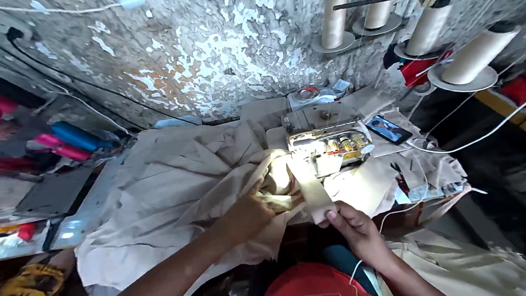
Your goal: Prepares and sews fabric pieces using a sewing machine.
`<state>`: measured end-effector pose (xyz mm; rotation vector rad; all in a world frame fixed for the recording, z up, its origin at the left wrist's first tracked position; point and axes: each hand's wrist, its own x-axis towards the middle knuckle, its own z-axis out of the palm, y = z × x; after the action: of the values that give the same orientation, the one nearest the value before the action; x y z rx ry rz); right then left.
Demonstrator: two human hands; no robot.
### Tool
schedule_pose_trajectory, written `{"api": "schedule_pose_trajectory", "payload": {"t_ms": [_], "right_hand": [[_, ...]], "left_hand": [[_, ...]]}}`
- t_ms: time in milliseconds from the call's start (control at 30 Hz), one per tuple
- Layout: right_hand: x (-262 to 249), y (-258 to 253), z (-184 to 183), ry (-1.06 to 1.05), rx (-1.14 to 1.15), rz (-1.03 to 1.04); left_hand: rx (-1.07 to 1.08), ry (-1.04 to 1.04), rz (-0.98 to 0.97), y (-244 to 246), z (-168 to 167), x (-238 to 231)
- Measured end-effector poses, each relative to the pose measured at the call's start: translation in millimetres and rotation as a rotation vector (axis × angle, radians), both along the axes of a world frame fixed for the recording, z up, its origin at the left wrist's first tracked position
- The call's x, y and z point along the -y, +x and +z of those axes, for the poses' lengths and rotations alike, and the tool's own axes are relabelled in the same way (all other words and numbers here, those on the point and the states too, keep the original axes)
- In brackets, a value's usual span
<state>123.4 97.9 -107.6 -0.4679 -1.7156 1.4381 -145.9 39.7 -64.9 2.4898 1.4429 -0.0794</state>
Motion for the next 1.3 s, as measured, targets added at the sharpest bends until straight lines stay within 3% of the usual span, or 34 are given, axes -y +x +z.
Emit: {"api": "schedule_pose_trajectory", "payload": {"t_ms": [100, 167, 267, 333, 433, 600, 833, 1133, 1300], "right_hand": [[-10.3, -19.2, 9.8, -0.030, -0.067, -0.002], [-15.6, -33.3, 23.6, -0.084, -0.037, 0.104], [-22.8, -41.6, 39.4, -0.089, 0.270, 0.322], [-28.8, -36.9, 37.0, -0.029, 0.471, 0.431], [-27.9, -25.4, 25.1, 0.014, 0.580, 0.489], [-10.7, -9.1, 27.9, 0.109, 0.520, 0.493], [11.1, 1.3, 26.7, 0.456, 0.397, 0.242], [12.8, -0.1, 29.7, 0.491, 0.305, 0.216], [10.9, 1.1, 29.0, 0.518, 0.226, 0.222]], "left_hand": [[0.320, -0.384, -0.173, 34.2, 39.8, 4.7], [0.453, -0.526, -0.237, 58.1, 63.0, 0.1], [0.446, -0.587, -0.163, 61.6, 85.3, -16.8], [0.187, -0.524, -0.069, 51.9, 91.4, -25.6], [-0.185, -0.470, 0.035, 40.8, 84.8, -29.7], [0.053, -0.318, -0.163, 51.6, 81.9, -11.4], [0.115, -0.050, -0.243, 54.9, 77.5, 0.5], [0.171, 0.126, -0.318, 49.3, 70.0, -2.3], [0.274, 0.078, -0.264, 45.6, 67.4, -12.9]]}}
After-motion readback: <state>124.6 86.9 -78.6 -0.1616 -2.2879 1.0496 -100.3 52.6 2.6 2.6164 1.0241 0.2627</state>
